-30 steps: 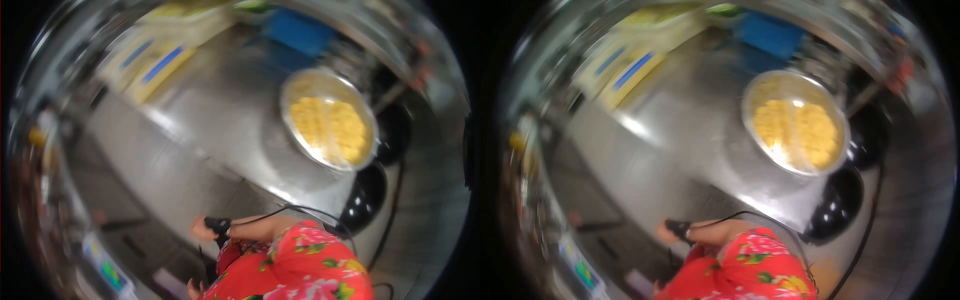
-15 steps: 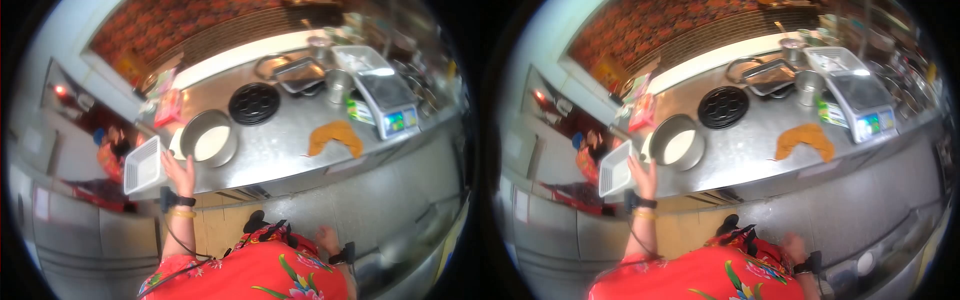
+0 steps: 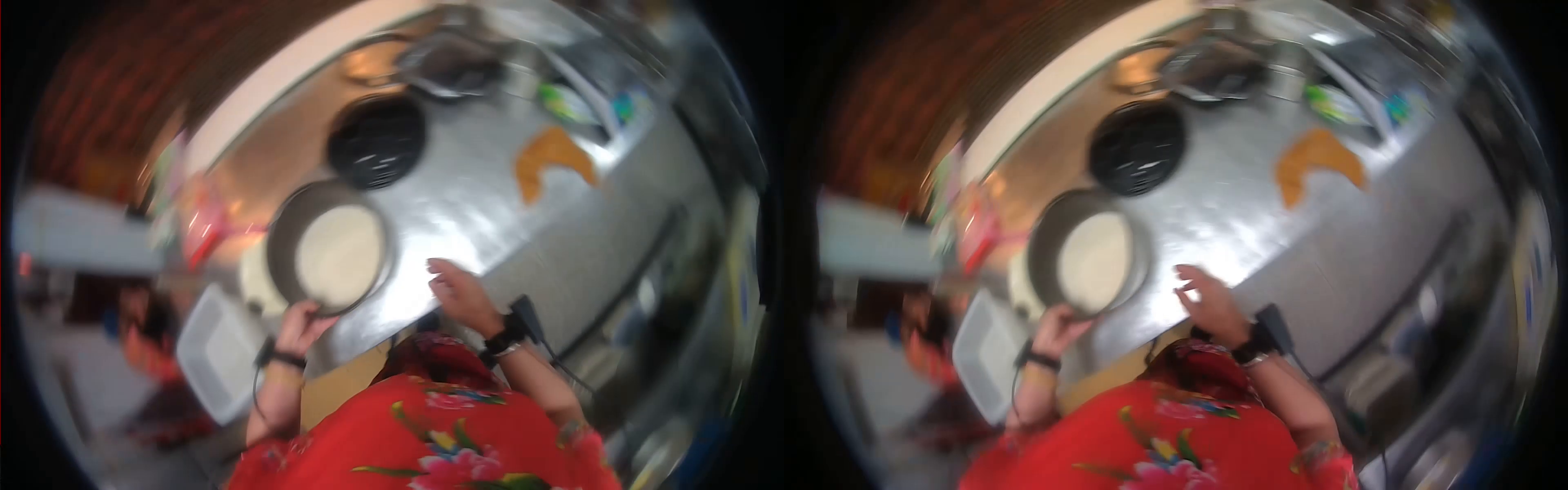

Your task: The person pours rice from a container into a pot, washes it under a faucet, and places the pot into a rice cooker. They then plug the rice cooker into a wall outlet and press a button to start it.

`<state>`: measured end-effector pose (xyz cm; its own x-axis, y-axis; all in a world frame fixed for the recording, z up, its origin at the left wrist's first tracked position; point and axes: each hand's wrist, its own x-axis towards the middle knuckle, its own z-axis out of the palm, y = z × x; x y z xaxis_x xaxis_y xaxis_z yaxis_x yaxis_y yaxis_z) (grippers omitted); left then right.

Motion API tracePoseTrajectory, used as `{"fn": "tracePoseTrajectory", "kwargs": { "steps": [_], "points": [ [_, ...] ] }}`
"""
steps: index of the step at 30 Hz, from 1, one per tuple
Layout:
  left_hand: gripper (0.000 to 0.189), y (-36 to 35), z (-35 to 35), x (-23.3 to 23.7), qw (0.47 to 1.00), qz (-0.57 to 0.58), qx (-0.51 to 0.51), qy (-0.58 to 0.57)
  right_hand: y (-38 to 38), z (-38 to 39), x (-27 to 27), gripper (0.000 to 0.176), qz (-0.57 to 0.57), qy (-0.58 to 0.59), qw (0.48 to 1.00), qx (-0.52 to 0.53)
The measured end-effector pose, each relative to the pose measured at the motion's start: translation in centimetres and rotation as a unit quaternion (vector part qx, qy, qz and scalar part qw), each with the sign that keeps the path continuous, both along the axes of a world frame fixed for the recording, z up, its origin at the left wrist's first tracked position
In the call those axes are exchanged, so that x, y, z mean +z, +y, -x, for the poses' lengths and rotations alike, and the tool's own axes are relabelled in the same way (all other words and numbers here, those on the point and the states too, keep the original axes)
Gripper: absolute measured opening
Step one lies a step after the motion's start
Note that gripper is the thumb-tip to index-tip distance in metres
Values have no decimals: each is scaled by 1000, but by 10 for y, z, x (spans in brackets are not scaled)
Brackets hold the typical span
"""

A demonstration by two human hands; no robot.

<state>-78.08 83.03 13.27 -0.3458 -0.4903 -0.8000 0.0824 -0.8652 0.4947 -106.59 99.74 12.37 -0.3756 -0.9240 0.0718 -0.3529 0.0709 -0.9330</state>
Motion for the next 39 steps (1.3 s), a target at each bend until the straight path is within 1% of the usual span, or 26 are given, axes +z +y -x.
{"fn": "tracePoseTrajectory", "kwargs": {
  "steps": [2, 6, 8, 10, 12, 14, 15, 16, 19, 21, 22, 23, 24, 26, 27, 28, 29, 30, 32, 33, 34, 35, 36, 37, 38, 39],
  "points": [
    [22, 8, 13, 20, 998, 48, -41, 3, 22, -4, 0, 38, -18, -61, 995, -71],
    [15, 7, 44, 38, 974, 133, -146, -107, 90, 14, 10, 44, -134, 245, 936, -213],
    [12, 12, 60, 49, 948, 207, -209, -119, 133, 15, 33, 44, -139, 261, 914, -278],
    [12, 26, 80, 62, 921, 258, -269, -113, 187, 9, 54, 44, -138, 384, 820, -401],
    [12, 56, 109, 67, 870, 335, -350, -85, 236, -20, 69, 46, -129, 372, 782, -483],
    [14, 107, 138, 84, 853, 281, -439, -29, 287, -56, 78, 50, -82, 333, 743, -574],
    [14, 127, 146, 77, 829, 265, -493, 8, 312, -82, 84, 51, -66, 268, 748, -604],
    [15, 137, 152, 66, 789, 286, -544, 2, 334, -107, 84, 53, -48, 229, 737, -634],
    [16, 195, 184, 30, 691, 344, -635, 25, 393, -179, 74, 67, 39, 18, 767, -640],
    [11, 249, 187, 28, 309, 578, -719, 231, 423, -226, 74, 73, 83, -63, 742, -662],
    [9, 310, 171, 62, 289, 574, -735, 217, 439, -251, 76, 73, 86, -48, 728, -679],
    [8, 352, 171, 57, 594, 252, -763, 48, 454, -275, 75, 72, 95, -79, 698, -705],
    [10, 401, 157, 69, 548, 253, -795, 58, 471, -299, 74, 71, 106, -112, 667, -729],
    [15, 457, 154, 65, 430, 237, -871, 32, 493, -344, 74, 72, 56, -26, 596, -801],
    [24, 468, 164, 46, 113, 385, -845, 354, 503, -366, 69, 71, 46, -77, 551, -829],
    [6, 527, 132, 85, 334, 257, -904, 69, 509, -385, 66, 71, 46, -127, 500, -855],
    [14, 549, 131, 74, 313, 212, -918, 117, 509, -403, 62, 68, 48, -122, 444, -886],
    [15, 577, 126, 74, 205, 251, -941, 101, 508, -422, 57, 65, 44, -127, 390, -911],
    [23, 630, 89, 77, 151, 167, -953, 202, 509, -458, 16, 61, 33, -112, 267, -957],
    [27, 646, 81, 58, 14, 171, -923, 344, 507, -483, 14, 58, 21, -150, 228, -962],
    [25, 671, 49, 73, 39, 156, -947, 278, 512, -508, 20, 55, 14, -190, 193, -962],
    [23, 692, 25, 81, 27, 143, -956, 254, 515, -534, 29, 52, 97, -206, 197, -954],
    [20, 713, 2, 78, -19, 172, -958, 229, 521, -561, 37, 50, 178, -215, 197, -940],
    [18, 733, -33, 79, -11, 173, -954, 244, 528, -585, 28, 50, 194, -228, 194, -934],
    [18, 756, -62, 71, -46, 180, -948, 259, 541, -615, 19, 48, 187, -197, 168, -948],
    [19, 754, -48, 67, -53, 147, -951, 268, 526, -604, 24, 47, 158, -154, 121, -968]
  ]
}}
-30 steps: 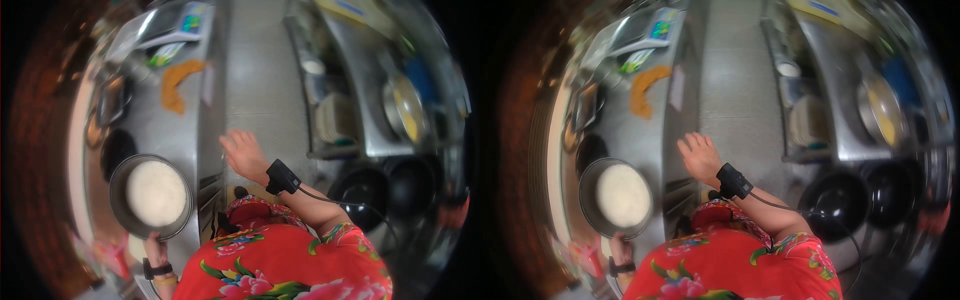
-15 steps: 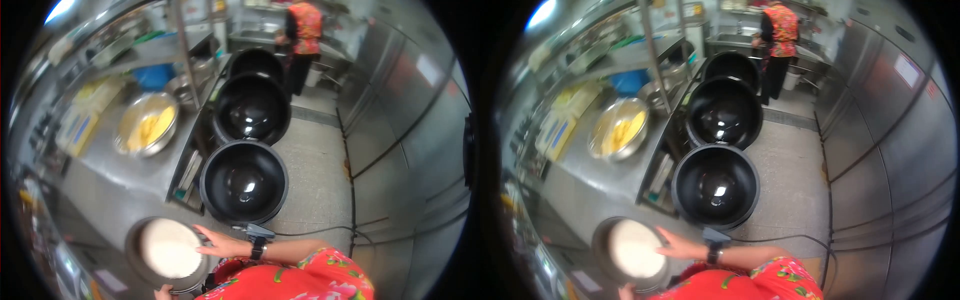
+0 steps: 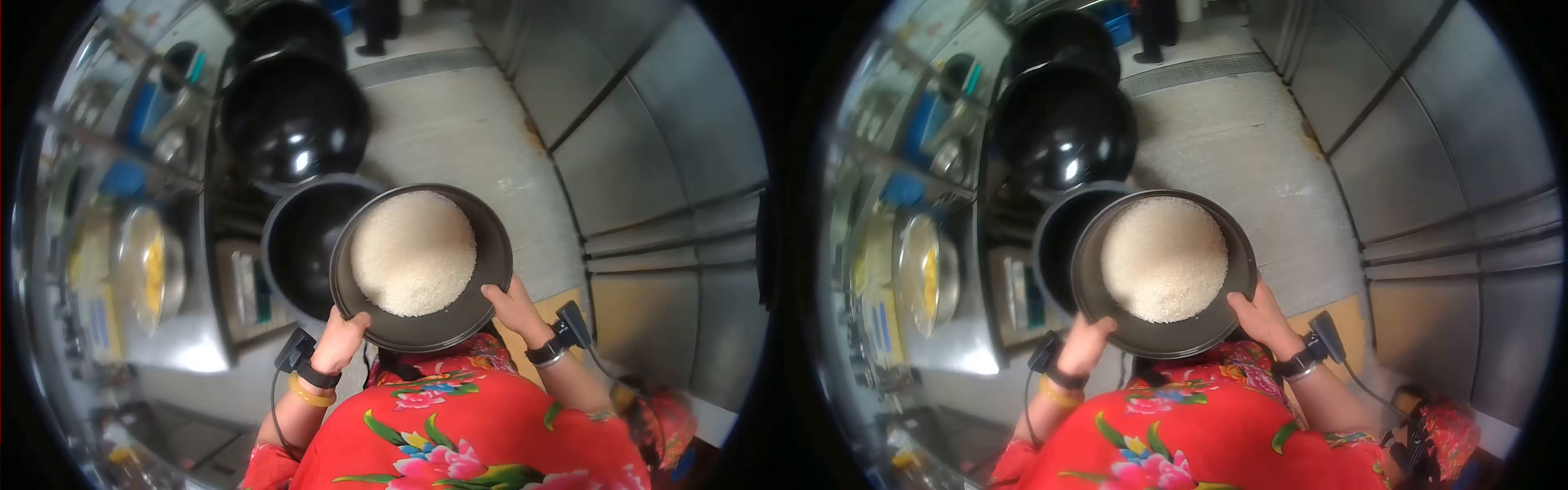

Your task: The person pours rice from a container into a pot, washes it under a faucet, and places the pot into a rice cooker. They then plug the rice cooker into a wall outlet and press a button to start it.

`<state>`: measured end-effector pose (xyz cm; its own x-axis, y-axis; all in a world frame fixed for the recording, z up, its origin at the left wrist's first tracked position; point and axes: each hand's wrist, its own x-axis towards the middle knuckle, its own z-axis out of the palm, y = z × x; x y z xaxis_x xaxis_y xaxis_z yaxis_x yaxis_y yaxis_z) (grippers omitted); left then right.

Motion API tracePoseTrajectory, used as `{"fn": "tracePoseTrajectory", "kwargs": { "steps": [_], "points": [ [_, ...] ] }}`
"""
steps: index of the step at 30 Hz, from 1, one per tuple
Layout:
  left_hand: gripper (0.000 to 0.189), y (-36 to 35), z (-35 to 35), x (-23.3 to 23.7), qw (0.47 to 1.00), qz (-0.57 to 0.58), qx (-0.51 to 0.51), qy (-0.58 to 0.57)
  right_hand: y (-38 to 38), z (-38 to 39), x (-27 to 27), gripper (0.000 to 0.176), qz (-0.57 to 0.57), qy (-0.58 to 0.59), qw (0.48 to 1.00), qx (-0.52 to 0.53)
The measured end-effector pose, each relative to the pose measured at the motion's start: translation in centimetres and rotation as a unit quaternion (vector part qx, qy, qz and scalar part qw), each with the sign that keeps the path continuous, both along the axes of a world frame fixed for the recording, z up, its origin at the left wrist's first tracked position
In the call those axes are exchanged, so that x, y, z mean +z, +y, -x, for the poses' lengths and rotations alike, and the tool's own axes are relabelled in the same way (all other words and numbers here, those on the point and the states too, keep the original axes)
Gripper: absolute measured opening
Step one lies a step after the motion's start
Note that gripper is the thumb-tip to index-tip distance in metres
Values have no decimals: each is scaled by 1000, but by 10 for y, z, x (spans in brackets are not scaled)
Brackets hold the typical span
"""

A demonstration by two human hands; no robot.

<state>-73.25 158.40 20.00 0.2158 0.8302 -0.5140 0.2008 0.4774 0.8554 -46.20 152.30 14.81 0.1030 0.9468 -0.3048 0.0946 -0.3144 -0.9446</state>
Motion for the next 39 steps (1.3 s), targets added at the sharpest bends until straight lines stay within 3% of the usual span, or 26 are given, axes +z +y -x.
{"fn": "tracePoseTrajectory", "kwargs": {
  "steps": [3, 4, 6, 8, 9, 11, 15, 16, 17, 19, 20, 21, 22, 23, 25, 26, 29, 30, 31, 33, 34, 36, 37, 38, 39],
  "points": [
    [21, 63, -87, -4, 997, 65, 28, -23, 68, -75, -2, 33, -53, -64, 995, -45],
    [22, 82, -117, -4, 994, 67, 73, -41, 93, -100, 7, 33, -82, -83, 992, -39],
    [22, 121, -175, 4, 997, 60, 51, -25, 128, -157, 19, 33, -64, -73, 994, -57],
    [21, 127, -166, 4, 996, 84, -20, -12, 112, -151, 20, 34, -28, -70, 993, -93],
    [21, 137, -194, -3, 997, 52, -36, -35, 118, -177, 17, 34, -30, -68, 993, -88],
    [22, 174, -221, -12, 996, 33, -75, -36, 145, -209, 20, 33, -15, 24, 994, -109],
    [19, 247, -241, 0, 999, 39, -11, -35, 237, -222, -19, 35, -27, -70, 995, -60],
    [18, 272, -251, 10, 997, 80, -6, 18, 267, -226, -20, 35, -100, -88, 988, -72],
    [17, 300, -266, 15, 990, 122, -3, 70, 295, -246, -13, 35, -105, -86, 988, -68],
    [17, 352, -299, -9, 997, 63, -40, 31, 340, -288, 16, 36, 53, -12, 997, -57],
    [18, 371, -320, -25, 997, 50, -51, 12, 360, -307, 13, 36, -29, 12, 997, -67],
    [20, 435, -355, -38, 997, 17, -71, -29, 417, -330, 11, 36, -59, -21, 995, -75],
    [24, 467, -364, -46, 993, 71, -83, -39, 432, -342, -5, 40, 14, -28, 993, -113],
    [24, 494, -371, -41, 993, 51, -75, -78, 452, -360, -8, 43, 93, -33, 984, -147],
    [21, 553, -381, 6, 987, 143, -69, -34, 516, -361, 23, 50, 156, -147, 970, -110],
    [16, 577, -390, 2, 991, 112, -18, -71, 543, -372, 8, 54, -1, -122, 990, -67],
    [23, 668, -427, 16, 980, 130, -140, 56, 610, -413, 16, 45, 32, -109, 986, -123],
    [22, 679, -456, 28, 990, 90, -111, -5, 626, -429, 14, 42, 51, -110, 983, -138],
    [24, 717, -471, -24, 986, 43, -157, 22, 653, -457, 13, 42, 43, -106, 984, -140],
    [14, 763, -522, -13, 984, 38, -171, -17, 688, -497, 2, 49, -28, 13, 986, -165],
    [18, 786, -537, -12, 985, 28, -171, -7, 714, -514, -10, 49, -33, 9, 987, -160],
    [18, 837, -560, -2, 990, 73, -106, -63, 779, -552, -56, 46, 62, -94, 989, -96],
    [18, 868, -571, 1, 990, 99, -75, -72, 826, -554, -57, 45, 66, -108, 985, -118],
    [15, 900, -582, -1, 992, 101, -26, -64, 870, -568, -45, 46, 7, -78, 995, -67],
    [13, 929, -596, 27, 993, 119, -28, -4, 914, -576, -3, 47, -49, -45, 998, -19]
  ]
}}
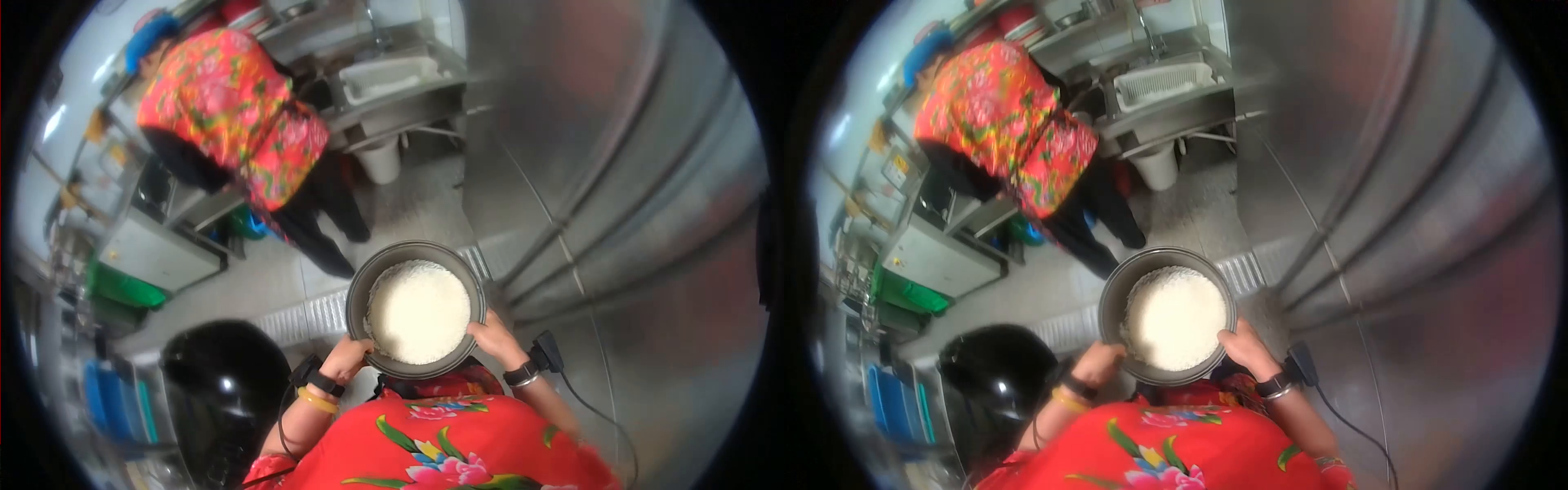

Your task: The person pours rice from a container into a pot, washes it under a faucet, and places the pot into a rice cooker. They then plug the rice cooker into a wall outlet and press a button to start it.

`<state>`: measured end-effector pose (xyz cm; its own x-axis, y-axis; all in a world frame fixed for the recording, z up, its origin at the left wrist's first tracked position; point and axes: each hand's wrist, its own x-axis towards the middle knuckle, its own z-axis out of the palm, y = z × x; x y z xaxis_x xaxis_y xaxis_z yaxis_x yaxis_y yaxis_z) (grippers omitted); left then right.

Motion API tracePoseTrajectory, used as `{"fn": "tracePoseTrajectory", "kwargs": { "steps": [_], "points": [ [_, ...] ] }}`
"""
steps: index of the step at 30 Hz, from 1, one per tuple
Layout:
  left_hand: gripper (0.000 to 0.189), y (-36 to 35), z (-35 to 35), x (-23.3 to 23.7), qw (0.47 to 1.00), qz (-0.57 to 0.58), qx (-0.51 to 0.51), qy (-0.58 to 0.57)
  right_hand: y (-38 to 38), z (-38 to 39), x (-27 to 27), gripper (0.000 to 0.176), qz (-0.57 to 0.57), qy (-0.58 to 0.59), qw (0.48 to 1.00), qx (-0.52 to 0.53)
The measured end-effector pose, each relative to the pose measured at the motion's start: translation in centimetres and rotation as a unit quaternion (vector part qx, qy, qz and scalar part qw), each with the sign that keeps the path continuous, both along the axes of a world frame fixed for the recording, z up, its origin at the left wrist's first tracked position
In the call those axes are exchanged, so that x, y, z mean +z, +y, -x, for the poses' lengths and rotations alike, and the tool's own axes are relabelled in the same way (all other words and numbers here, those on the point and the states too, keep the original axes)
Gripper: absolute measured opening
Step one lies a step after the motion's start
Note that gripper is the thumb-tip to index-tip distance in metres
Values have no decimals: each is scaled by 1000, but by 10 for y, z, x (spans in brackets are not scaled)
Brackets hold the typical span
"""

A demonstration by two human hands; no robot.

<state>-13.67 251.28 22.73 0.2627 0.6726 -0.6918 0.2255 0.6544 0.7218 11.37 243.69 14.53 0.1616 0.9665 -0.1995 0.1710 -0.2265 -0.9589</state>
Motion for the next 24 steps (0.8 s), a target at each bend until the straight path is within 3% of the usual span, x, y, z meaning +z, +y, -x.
{"fn": "tracePoseTrajectory", "kwargs": {
  "steps": [2, 6, 8, 10, 13, 18, 21, 24],
  "points": [
    [12, 54, -20, 15, 996, -77, -34, -2, 73, -28, -1, 47, -5, 12, 1000, 1],
    [13, 157, -67, 14, 991, -124, 31, -47, 191, -86, 46, 48, -9, -16, 1000, -12],
    [16, 216, -94, 10, 974, -116, 109, -164, 262, -112, 66, 48, -83, -34, 996, -7],
    [21, 268, -112, 28, 977, -118, 86, -154, 322, -130, 95, 48, -74, -137, 988, -11],
    [22, 382, -128, 24, 973, -138, 91, -161, 431, -147, 119, 49, -119, -111, 987, -10],
    [30, 532, -176, 33, 938, -155, 136, -280, 598, -183, 136, 46, -159, -141, 977, -10],
    [20, 611, -196, 23, 968, -80, 105, -212, 682, -205, 150, 40, 50, -168, 984, -27],
    [19, 673, -221, 6, 966, -56, 136, -214, 757, -243, 141, 38, 21, -243, 969, 32]
  ]
}}
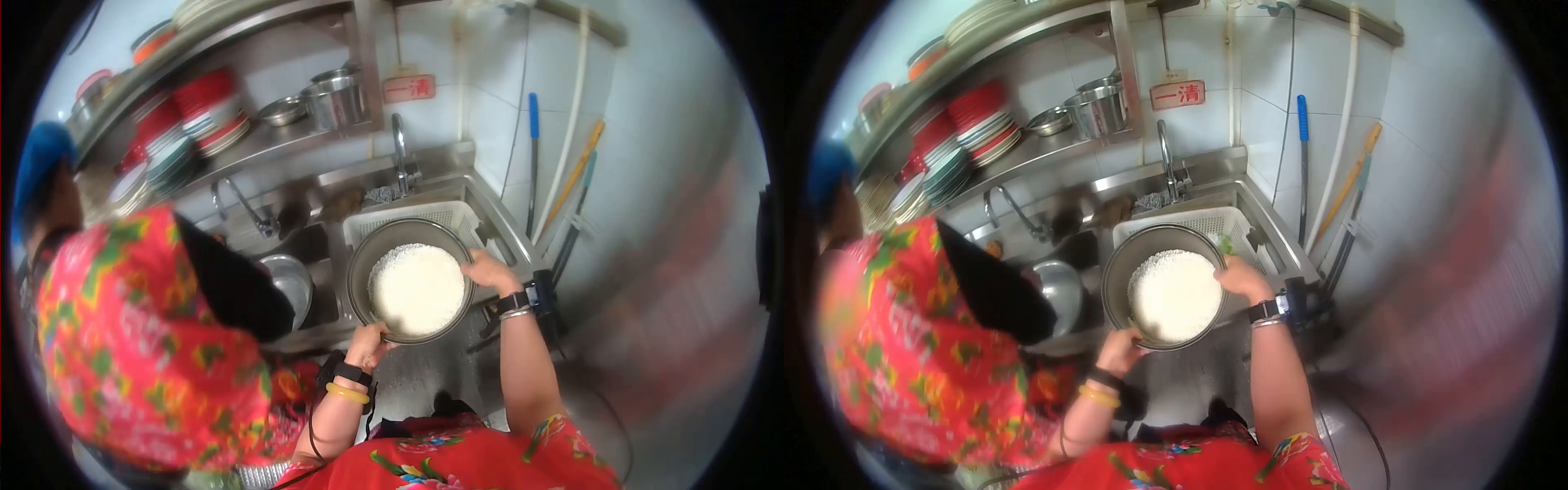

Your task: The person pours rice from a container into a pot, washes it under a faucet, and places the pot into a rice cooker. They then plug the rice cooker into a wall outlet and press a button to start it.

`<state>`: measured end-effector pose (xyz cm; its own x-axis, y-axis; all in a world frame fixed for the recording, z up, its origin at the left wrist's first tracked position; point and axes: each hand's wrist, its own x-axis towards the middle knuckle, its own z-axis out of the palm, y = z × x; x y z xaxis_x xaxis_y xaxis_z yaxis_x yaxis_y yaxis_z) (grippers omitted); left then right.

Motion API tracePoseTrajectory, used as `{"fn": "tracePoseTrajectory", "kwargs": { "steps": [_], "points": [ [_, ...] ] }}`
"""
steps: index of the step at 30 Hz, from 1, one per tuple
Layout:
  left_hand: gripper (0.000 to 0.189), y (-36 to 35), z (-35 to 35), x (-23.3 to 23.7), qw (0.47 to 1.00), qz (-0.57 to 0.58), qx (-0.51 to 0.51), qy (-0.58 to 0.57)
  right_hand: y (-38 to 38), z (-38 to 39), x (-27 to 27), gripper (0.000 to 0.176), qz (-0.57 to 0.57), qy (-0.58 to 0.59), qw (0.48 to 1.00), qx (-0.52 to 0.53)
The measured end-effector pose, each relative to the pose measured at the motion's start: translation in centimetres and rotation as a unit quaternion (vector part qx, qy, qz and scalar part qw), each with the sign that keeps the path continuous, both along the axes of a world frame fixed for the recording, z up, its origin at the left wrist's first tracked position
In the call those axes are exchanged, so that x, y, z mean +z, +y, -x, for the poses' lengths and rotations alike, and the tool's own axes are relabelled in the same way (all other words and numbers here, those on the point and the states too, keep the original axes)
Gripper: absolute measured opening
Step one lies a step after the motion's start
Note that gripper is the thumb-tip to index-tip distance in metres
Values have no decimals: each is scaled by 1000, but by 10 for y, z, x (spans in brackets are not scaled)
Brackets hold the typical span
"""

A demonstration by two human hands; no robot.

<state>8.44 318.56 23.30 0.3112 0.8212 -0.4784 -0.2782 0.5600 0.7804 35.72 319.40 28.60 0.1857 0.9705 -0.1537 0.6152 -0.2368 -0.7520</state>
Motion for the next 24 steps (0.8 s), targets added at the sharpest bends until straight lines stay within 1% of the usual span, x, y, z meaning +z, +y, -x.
{"fn": "tracePoseTrajectory", "kwargs": {
  "steps": [1, 2, 4, 5, 6, 7, 8, 10, 11, 12, 13, 14, 15, 16, 17, 18, 19, 20, 21, 22, 23, 24],
  "points": [
    [18, 15, -11, 6, 1000, -3, 15, -17, 34, -15, -11, 39, -92, 31, 994, 44],
    [18, 33, -19, 3, 1000, -2, 18, -16, 63, -32, -22, 39, -91, 32, 994, 46],
    [23, 67, -36, -11, 999, -19, 4, 43, 105, -44, 9, 33, -120, 131, 984, -14],
    [23, 87, -38, -26, 999, -14, 7, 43, 142, -63, 2, 33, -116, 131, 984, -12],
    [23, 104, -33, -46, 986, -91, -47, 135, 187, -83, -13, 29, -155, 153, 975, -32],
    [24, 121, -24, -59, 955, -166, -97, 226, 236, -89, -27, 27, -196, 175, 964, -48],
    [24, 138, -34, -64, 969, -102, -22, 222, 282, -102, -39, 27, -196, 177, 964, -40],
    [24, 157, -54, -50, 974, -114, 6, 195, 356, -125, -70, 27, -219, 81, 964, -126],
    [24, 169, -62, -46, 974, -107, 12, 199, 389, -134, -86, 26, -206, 21, 969, -138],
    [25, 181, -68, -43, 981, -56, 18, 183, 412, -138, -95, 26, -200, 23, 971, -130],
    [26, 192, -74, -37, 986, -6, 26, 166, 428, -137, -101, 26, -208, -66, 966, -136],
    [26, 194, -77, -31, 985, -3, 35, 166, 438, -130, -107, 27, -218, -154, 953, -141],
    [24, 199, -83, -21, 982, 20, 46, 181, 450, -126, -107, 29, -174, -126, 967, -140],
    [23, 208, -87, -17, 978, 42, 58, 194, 462, -120, -106, 29, -173, -122, 969, -128],
    [22, 212, -79, -37, 980, 28, 48, 192, 468, -112, -104, 29, -168, -132, 968, -134],
    [22, 220, -82, -35, 979, 33, 56, 195, 479, -109, -108, 29, -162, -143, 966, -141],
    [23, 225, -86, -31, 978, 49, 65, 190, 493, -109, -114, 30, -152, -135, 972, -115],
    [25, 231, -89, -29, 978, 65, 72, 185, 503, -108, -119, 30, -148, -131, 974, -113],
    [25, 236, -88, -43, 977, 69, 69, 188, 508, -109, -121, 30, -144, -151, 971, -119],
    [27, 239, -83, -66, 977, -62, 44, 197, 512, -111, -124, 30, -138, -172, 967, -126],
    [28, 240, -85, -68, 961, -189, 17, 201, 515, -117, -130, 30, -130, -173, 968, -126],
    [28, 238, -84, -69, 964, -175, 17, 201, 516, -123, -137, 30, -141, -164, 966, -141]
  ]
}}
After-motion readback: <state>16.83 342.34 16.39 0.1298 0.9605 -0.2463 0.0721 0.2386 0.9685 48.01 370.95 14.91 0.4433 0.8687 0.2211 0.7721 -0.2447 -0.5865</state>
